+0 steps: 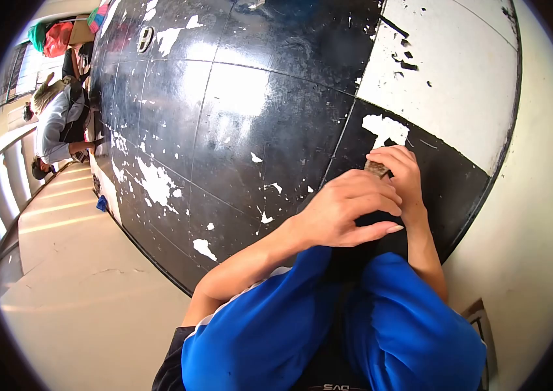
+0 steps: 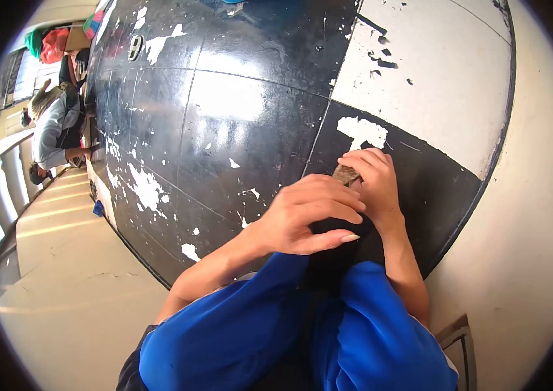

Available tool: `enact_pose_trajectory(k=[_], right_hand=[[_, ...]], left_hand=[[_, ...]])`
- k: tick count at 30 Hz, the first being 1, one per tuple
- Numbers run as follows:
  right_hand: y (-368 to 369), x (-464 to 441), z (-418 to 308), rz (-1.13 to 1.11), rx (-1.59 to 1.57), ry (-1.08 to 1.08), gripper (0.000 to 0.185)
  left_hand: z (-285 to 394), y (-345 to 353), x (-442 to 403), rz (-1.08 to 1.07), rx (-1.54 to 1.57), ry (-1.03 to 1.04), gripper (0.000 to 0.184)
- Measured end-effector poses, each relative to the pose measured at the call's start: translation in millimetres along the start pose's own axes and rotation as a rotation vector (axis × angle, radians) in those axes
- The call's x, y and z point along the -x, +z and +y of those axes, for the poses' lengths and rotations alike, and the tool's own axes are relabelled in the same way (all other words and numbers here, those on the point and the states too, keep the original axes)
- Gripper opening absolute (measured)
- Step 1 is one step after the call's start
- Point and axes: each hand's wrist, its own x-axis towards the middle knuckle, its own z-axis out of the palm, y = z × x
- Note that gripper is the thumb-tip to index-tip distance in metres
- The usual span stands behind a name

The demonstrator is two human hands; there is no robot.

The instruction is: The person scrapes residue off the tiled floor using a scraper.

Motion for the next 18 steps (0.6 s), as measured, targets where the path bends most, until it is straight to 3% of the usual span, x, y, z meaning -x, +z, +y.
enact_pose_trajectory(k=[2,9,15,18], right_hand=[[-2,3,6,-0.008,0.003,0.039,0.040],[-2,5,18,0.106,0.013,0.160,0.039],[-9,3,20,0.043,-0.010,0.223,0.041],[-9,3,22,0.010,0.015,0.220,0.055]], left_hand=[[-10,12,5,-0.019,0.002,0.028,0.017],[-20,28,2,0.053,-0.043,0.108,0.011],[-26,32,2,0.137,-0.043,0.128,0.008],[-30,36,2,0.131,-0.006,0.115,0.009]])
